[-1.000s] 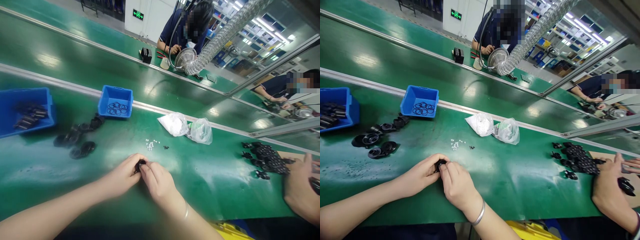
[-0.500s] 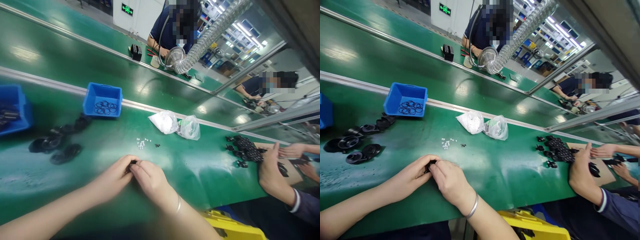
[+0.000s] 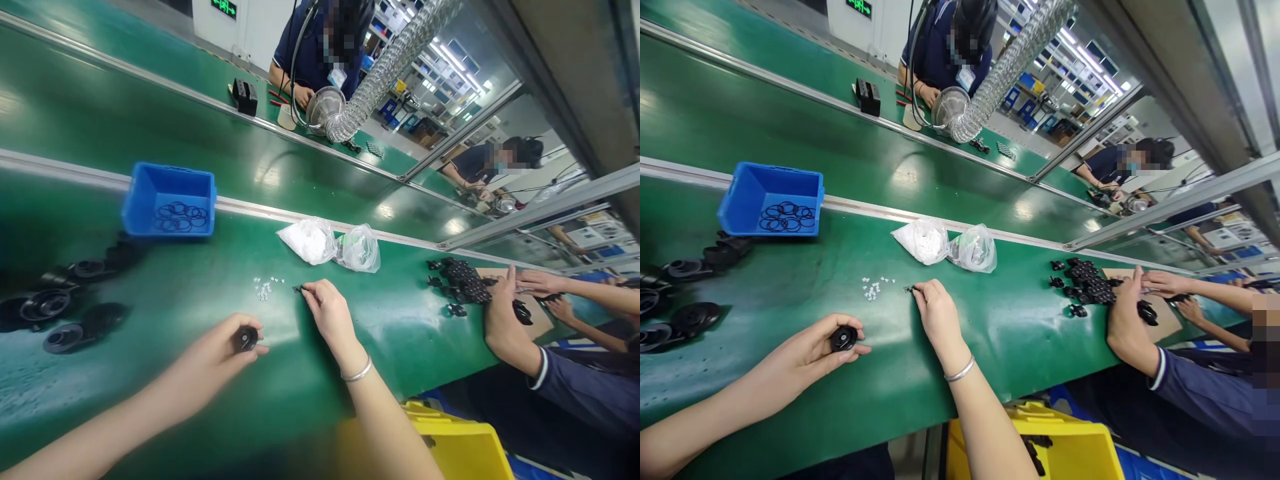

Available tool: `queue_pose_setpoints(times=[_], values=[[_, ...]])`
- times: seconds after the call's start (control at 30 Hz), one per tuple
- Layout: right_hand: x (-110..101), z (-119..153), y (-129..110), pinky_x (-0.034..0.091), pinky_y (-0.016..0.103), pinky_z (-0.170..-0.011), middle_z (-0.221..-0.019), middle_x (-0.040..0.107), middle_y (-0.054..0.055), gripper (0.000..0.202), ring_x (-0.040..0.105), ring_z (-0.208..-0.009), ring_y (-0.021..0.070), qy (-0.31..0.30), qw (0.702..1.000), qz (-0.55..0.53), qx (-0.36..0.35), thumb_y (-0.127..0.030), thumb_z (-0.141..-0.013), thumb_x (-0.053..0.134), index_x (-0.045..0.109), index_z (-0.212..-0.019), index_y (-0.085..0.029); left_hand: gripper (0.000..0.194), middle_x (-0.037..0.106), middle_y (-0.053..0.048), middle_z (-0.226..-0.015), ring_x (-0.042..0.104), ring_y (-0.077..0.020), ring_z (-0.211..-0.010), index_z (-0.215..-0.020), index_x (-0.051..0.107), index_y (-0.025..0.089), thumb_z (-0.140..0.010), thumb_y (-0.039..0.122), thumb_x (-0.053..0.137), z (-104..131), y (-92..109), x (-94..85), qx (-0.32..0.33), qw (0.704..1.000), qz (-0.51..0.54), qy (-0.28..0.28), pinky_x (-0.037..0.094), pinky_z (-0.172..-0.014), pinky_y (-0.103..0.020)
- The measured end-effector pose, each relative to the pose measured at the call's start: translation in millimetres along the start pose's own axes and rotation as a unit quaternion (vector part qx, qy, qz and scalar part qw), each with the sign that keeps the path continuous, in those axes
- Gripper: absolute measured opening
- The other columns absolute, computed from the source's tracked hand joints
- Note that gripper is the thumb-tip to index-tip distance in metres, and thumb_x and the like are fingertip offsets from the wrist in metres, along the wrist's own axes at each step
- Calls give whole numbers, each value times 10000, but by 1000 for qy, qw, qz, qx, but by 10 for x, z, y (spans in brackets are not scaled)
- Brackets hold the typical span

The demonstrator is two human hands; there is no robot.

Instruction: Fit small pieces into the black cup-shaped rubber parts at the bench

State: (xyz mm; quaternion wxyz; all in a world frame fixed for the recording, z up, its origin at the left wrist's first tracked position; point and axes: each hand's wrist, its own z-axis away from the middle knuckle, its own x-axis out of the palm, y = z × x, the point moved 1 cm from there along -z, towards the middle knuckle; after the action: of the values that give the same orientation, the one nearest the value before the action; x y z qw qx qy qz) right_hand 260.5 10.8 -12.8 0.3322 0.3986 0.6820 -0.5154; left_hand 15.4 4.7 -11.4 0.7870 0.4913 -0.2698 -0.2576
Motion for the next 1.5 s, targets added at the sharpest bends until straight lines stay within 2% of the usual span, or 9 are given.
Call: queue_pose_setpoints(times=[0.3,0.4,0.53,0.63,0.77,0.93,1.07,1.3,1.5], values=[[-54,0,-12,478,290,-668,-778,588,40,121,571,-728,170,10,999,-21,22,-205,-909,525,606,-822,-179,197,506,-33,-1149,604,-248,-1119,-1064,446,258,-892,298,533,12,-2,1,7,997,79,-11,467,-967,-413],[-68,56,-256,477,271,-650,-770,596,27,120,567,-700,147,16,996,-93,5,-210,-912,532,614,-829,-185,193,511,-38,-1136,618,-239,-1093,-1057,442,241,-891,280,533,12,8,8,19,996,84,-8,474,-962,-416],[9,176,-675,490,256,-655,-790,606,17,75,576,-717,134,-42,976,-208,-48,-200,-905,559,625,-870,-199,224,556,-35,-1074,623,-222,-1043,-1050,446,225,-865,265,566,9,9,15,43,996,72,0,484,-931,-396],[116,230,-825,505,259,-679,-836,604,27,67,589,-765,139,-69,968,-232,-62,-191,-903,560,626,-914,-200,225,585,-28,-1010,598,-201,-972,-1053,479,223,-853,270,569,17,12,4,62,998,17,24,498,-855,-351],[190,221,-836,513,252,-700,-846,586,29,80,594,-787,136,-83,968,-226,-76,-165,-902,555,628,-923,-190,195,560,-7,-918,555,-162,-804,-1037,499,220,-852,263,543,42,41,-8,55,996,-46,43,485,-728,-298],[152,223,-829,527,256,-690,-847,593,33,112,598,-785,138,-106,970,-195,-101,-171,-923,522,629,-945,-196,198,532,11,-865,515,-145,-733,-1050,492,224,-856,250,517,50,25,-14,46,997,-56,33,455,-669,-276],[143,277,-829,537,270,-722,-887,599,47,167,602,-838,149,-101,969,-183,-135,-130,-920,516,621,-1030,-200,250,561,1,-873,552,-162,-775,-1087,502,228,-839,247,532,38,-29,-33,55,998,-25,34,468,-695,-288],[211,388,-782,555,333,-758,-1013,581,96,388,598,-903,186,-99,969,-156,-164,-87,-899,493,529,-1268,-202,288,590,-15,-938,589,-185,-850,-1100,487,231,-817,231,544,16,-42,-70,52,998,9,45,488,-734,-313],[259,416,-788,558,366,-746,-990,594,108,398,596,-890,211,-108,970,-98,-195,-108,-899,481,518,-1289,-181,287,590,-13,-948,588,-181,-871,-1098,492,232,-817,181,521,12,-81,-82,70,996,-4,58,494,-749,-307]])
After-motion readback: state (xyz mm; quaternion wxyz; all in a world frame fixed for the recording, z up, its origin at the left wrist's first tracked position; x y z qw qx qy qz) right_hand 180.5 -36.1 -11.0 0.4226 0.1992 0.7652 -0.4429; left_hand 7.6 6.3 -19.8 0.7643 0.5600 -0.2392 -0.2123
